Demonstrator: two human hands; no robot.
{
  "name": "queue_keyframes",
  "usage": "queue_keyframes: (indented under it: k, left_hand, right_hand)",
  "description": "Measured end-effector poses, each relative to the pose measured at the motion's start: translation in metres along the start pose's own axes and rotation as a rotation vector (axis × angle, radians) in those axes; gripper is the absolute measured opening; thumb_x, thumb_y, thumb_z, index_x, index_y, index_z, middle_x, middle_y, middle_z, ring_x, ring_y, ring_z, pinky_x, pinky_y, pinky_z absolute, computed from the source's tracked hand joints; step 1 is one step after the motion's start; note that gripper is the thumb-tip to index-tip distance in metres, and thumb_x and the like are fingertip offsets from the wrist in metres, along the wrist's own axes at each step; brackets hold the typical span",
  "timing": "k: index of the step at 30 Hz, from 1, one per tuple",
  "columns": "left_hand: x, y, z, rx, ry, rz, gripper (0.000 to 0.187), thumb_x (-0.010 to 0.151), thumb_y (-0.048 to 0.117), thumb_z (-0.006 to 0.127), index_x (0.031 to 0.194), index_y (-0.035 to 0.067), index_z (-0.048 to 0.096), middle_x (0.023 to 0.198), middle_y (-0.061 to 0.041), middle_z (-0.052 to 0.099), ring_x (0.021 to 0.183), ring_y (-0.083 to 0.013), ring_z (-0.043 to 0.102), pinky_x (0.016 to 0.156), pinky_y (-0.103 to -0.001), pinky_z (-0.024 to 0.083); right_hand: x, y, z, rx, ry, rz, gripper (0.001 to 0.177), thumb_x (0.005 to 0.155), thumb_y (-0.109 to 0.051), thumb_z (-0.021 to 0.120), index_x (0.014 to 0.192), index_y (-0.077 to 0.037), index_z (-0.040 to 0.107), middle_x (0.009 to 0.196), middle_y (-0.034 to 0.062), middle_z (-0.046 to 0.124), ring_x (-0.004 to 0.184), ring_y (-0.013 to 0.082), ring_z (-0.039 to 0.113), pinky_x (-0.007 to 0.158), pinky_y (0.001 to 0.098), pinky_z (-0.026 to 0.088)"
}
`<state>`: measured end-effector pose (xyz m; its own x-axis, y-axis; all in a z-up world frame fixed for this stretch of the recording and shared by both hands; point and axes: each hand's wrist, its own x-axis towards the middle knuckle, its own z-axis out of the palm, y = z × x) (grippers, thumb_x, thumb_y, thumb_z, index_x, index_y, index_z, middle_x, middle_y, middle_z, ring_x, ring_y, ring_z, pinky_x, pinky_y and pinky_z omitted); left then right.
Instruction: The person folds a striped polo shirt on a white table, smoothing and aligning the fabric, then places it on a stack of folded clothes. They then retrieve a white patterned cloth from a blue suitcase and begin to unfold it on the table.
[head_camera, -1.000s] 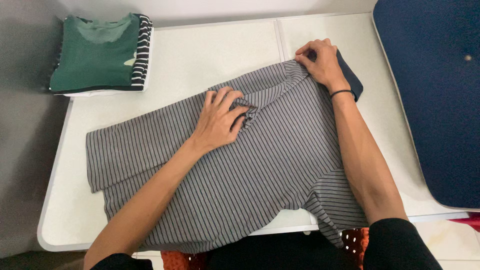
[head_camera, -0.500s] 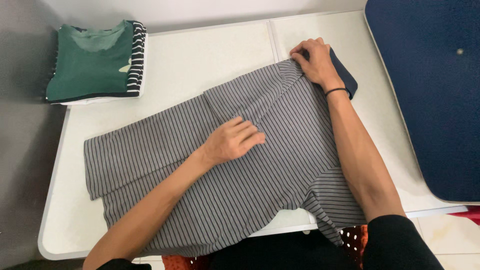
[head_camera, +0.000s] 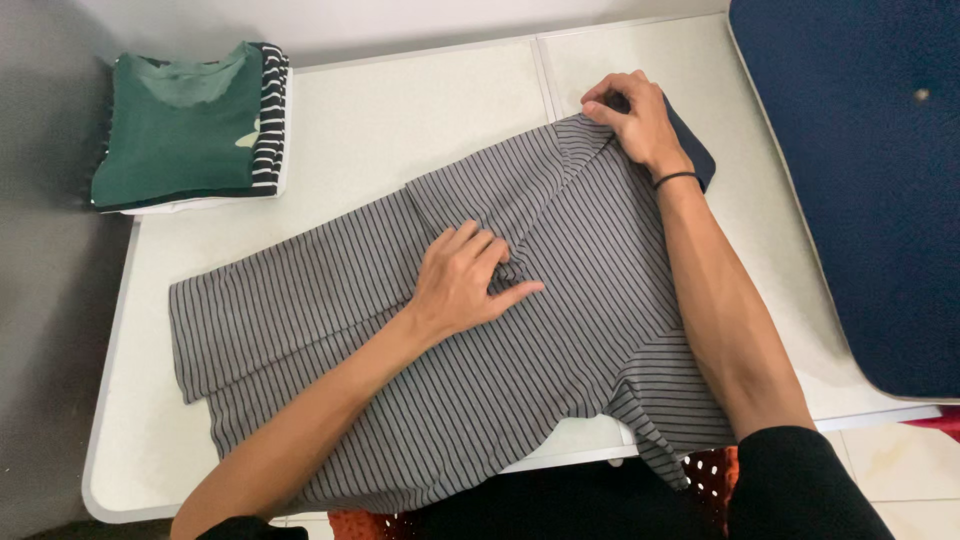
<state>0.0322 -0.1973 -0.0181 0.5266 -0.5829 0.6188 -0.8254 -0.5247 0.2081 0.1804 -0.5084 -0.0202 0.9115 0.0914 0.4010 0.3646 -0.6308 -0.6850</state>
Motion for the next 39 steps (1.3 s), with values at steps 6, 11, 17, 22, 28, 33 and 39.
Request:
queue_keyframes:
  k: [6,11,17,22,28,33,39]
  left_hand:
    - [-0.001,0.001,0.009,0.025,0.022,0.006,0.025,0.086,0.021,0.081,0.081,0.007,0.061,0.083,-0.003,0.058,0.08,-0.0202,0.052,0.071,-0.037,0.047]
    - [-0.001,0.004,0.008,-0.208,0.025,0.296,0.016,0.092,0.008,0.078,0.094,0.002,0.063,0.096,-0.007,0.059,0.093,-0.0202,0.06,0.083,-0.031,0.055]
    - [0.005,0.011,0.0,-0.291,0.044,0.345,0.019,0.09,0.014,0.08,0.091,0.003,0.065,0.092,-0.007,0.06,0.088,-0.02,0.059,0.075,-0.031,0.052]
    - [0.006,0.003,-0.003,-0.128,-0.055,0.088,0.029,0.082,0.025,0.083,0.082,0.004,0.064,0.08,-0.007,0.058,0.074,-0.0217,0.054,0.066,-0.036,0.046]
    - [0.002,-0.006,0.005,-0.149,-0.078,0.293,0.022,0.089,0.018,0.079,0.089,0.002,0.064,0.086,-0.008,0.06,0.081,-0.0218,0.057,0.069,-0.034,0.049]
    - [-0.003,-0.017,0.001,-0.375,-0.141,0.061,0.024,0.093,0.02,0.079,0.085,0.003,0.063,0.082,-0.007,0.059,0.073,-0.0178,0.057,0.065,-0.033,0.05]
    - [-0.002,-0.04,-0.01,-0.057,-0.004,-0.151,0.052,0.09,0.042,0.076,0.117,0.0,0.063,0.117,-0.016,0.06,0.112,-0.0309,0.055,0.095,-0.046,0.048]
  right_hand:
    - [0.0,-0.002,0.0,-0.053,0.022,0.001,0.027,0.096,-0.032,0.069,0.102,-0.006,0.077,0.091,0.0134,0.064,0.093,0.026,0.055,0.085,0.0393,0.045]
    - [0.002,-0.002,0.001,-0.088,-0.002,0.001,0.033,0.101,-0.036,0.062,0.102,-0.007,0.077,0.092,0.0116,0.067,0.095,0.0284,0.052,0.088,0.0417,0.043]
    - [0.002,0.0,0.001,-0.099,0.001,0.016,0.033,0.099,-0.036,0.065,0.102,-0.005,0.075,0.093,0.0142,0.065,0.096,0.0287,0.052,0.088,0.0425,0.044]
    - [0.001,0.005,-0.001,0.163,0.072,-0.081,0.02,0.085,-0.012,0.06,0.098,-0.003,0.072,0.099,0.0107,0.063,0.092,0.0226,0.061,0.082,0.0341,0.05]
    - [-0.002,0.011,-0.009,0.006,0.212,-0.059,0.019,0.073,-0.002,0.061,0.088,-0.001,0.071,0.074,0.0093,0.062,0.071,0.0217,0.058,0.063,0.0321,0.045]
    - [0.0,0.017,-0.003,-0.147,0.143,-0.105,0.021,0.072,0.0,0.062,0.09,-0.003,0.073,0.074,0.0106,0.067,0.064,0.0186,0.062,0.062,0.0319,0.048]
    - [0.002,0.02,0.001,-0.175,0.168,-0.183,0.006,0.086,-0.002,0.07,0.091,-0.004,0.073,0.082,0.0114,0.071,0.072,0.0213,0.066,0.068,0.0339,0.054]
